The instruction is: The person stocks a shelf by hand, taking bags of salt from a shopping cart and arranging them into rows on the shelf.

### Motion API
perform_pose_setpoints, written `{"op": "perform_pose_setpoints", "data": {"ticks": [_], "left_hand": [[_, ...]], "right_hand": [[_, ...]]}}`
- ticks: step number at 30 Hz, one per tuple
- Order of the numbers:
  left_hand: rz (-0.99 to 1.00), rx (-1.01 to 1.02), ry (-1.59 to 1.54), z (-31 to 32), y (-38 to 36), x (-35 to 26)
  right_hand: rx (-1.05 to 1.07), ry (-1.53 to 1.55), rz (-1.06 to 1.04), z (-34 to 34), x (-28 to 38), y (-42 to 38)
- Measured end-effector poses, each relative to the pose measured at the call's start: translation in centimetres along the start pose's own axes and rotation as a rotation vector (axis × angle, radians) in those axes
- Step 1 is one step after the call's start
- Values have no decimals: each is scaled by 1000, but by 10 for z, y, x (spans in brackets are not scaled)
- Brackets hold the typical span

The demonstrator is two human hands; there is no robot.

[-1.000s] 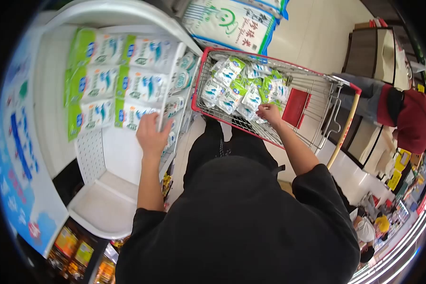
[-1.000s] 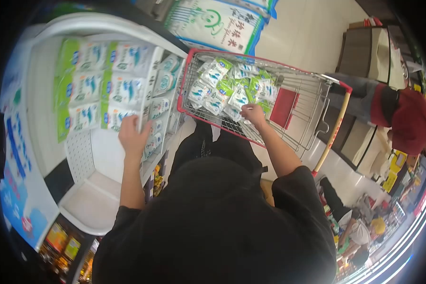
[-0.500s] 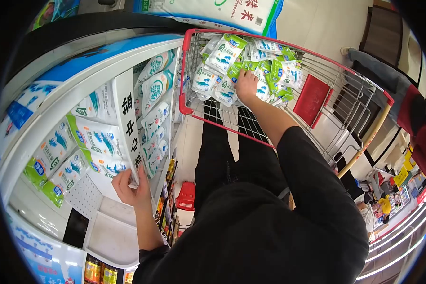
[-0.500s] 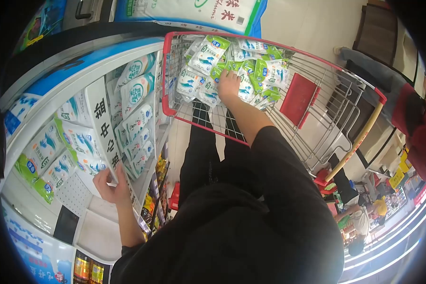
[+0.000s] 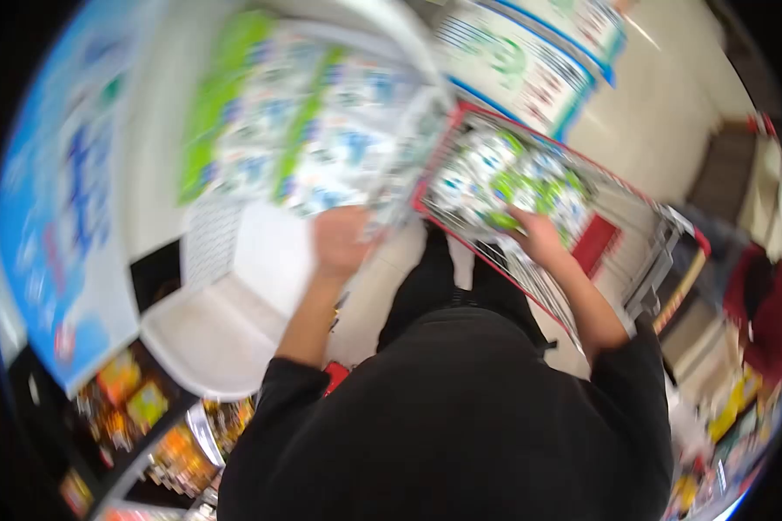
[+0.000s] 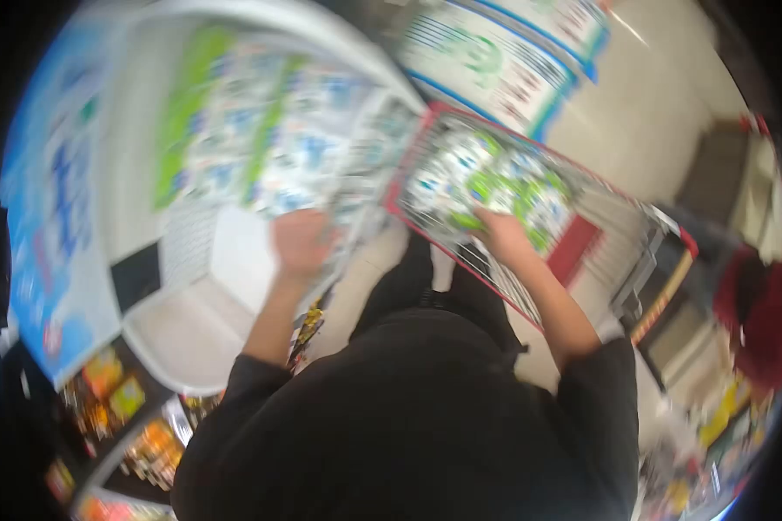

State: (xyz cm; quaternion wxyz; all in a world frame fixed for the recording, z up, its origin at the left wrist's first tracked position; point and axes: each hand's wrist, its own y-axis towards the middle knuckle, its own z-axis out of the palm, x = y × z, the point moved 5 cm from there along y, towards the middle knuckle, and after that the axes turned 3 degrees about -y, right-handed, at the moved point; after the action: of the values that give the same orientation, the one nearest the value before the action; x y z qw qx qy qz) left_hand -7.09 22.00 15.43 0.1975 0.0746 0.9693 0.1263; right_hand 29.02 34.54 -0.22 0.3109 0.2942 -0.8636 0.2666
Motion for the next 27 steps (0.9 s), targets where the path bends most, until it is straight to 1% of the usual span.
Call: {"op": "perform_pose_setpoints", "data": {"ticks": [1,2,4,5,6,8,9,10,11,13,15,17,18,19,20,21,22,23,24,26,27], "left_hand": [[-208,291,-302,3,3,-5],[197,-133,-215,-28,25,-52],[213,-92,-360,-56,52,-97],[239,-70,-426,-64,56,-109],[234,-110,-414,-71,52,-114],[309,-78,-521,-76,48,-125],[315,-104,-514,-86,47,-123],[261,-211,-444,-101,44,-111],[204,-314,-376,-117,41,-98],[30,-536,-384,-136,27,-42],[-541,-693,-574,-151,7,10],[-704,-891,-555,-144,-9,83],[-706,-895,-559,-137,-17,111],[-769,-885,-564,-128,-23,140],[-832,-874,-570,-118,-28,162],[-833,-883,-574,-107,-34,174],[-798,-901,-601,-98,-36,185],[-760,-919,-626,-96,-34,192],[-759,-922,-627,-104,-32,188],[-911,-765,-283,-130,-30,165],[-909,-769,-283,-138,-27,161]], "right_hand": [[65,-63,-23,-42,50,-10],[58,-118,-97,-75,96,-20],[-39,-104,-254,-122,175,-37],[-89,-88,-294,-136,208,-45],[-117,-88,-357,-147,241,-52],[-199,-81,-443,-155,283,-57],[-254,-72,-470,-155,296,-58],[-324,-115,-545,-152,303,-56],[-325,-131,-558,-147,316,-56],[-584,-28,-469,-149,340,-53],[-576,10,-482,-141,337,-52],[-442,68,-324,-130,316,-42],[-398,57,-262,-124,307,-42],[-399,51,-267,-117,294,-42],[-344,4,-212,-107,272,-41],[-288,-44,-158,-97,251,-43],[-281,-65,-131,-91,233,-46],[-284,-69,-138,-87,221,-49],[-260,-92,-75,-82,207,-54],[-231,-121,21,-76,192,-69],[-234,-123,17,-74,185,-72]]}}
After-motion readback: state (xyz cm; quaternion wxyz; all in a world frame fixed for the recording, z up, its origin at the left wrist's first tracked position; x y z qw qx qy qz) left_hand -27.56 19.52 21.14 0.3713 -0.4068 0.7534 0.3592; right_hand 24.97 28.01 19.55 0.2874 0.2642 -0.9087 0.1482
